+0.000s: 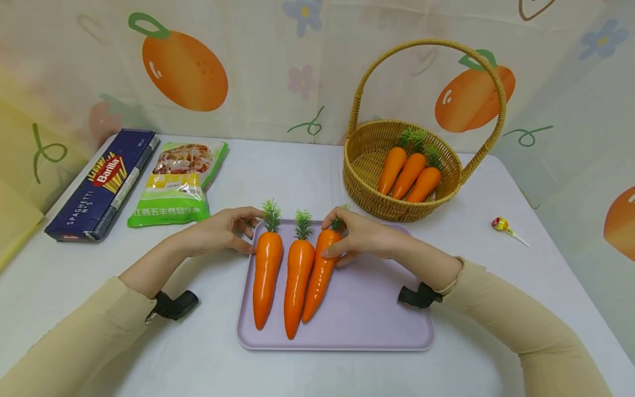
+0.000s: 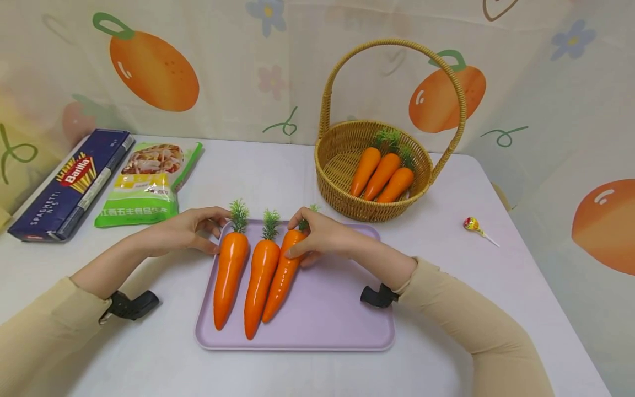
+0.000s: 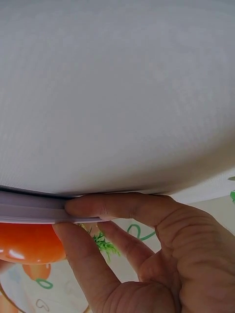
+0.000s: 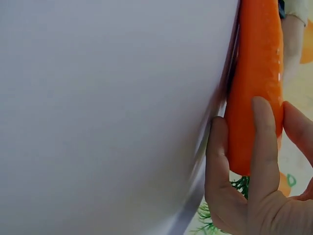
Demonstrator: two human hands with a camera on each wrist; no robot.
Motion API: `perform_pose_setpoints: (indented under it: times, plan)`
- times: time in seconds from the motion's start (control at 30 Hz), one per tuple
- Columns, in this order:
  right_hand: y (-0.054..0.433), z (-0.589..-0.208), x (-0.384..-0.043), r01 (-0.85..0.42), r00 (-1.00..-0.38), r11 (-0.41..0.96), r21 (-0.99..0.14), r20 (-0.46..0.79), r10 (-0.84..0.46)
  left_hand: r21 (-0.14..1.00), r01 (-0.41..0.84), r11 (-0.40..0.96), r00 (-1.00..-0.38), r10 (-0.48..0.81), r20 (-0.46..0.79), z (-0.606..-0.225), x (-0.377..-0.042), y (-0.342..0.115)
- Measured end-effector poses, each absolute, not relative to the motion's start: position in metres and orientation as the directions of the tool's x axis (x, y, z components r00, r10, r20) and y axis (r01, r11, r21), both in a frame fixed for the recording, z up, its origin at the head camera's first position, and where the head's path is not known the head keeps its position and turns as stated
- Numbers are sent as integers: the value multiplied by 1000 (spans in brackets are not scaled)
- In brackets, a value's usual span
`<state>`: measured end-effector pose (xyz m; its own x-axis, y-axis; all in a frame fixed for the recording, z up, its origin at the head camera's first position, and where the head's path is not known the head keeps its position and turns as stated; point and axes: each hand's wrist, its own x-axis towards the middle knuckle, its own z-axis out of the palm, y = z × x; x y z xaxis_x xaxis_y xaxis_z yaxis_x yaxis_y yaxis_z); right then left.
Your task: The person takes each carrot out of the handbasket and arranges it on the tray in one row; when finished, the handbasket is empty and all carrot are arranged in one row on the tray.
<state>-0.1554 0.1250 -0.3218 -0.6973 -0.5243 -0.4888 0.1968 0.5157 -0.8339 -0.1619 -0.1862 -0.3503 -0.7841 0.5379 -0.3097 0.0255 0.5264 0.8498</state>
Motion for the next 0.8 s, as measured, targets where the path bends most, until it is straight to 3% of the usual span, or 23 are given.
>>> perform_pose_setpoints:
  times: [0.8]
  plan:
    - [124, -324, -150, 141, -673, 525, -840, -470, -571, 852, 26, 523, -780, 543, -310, -350, -162, -186]
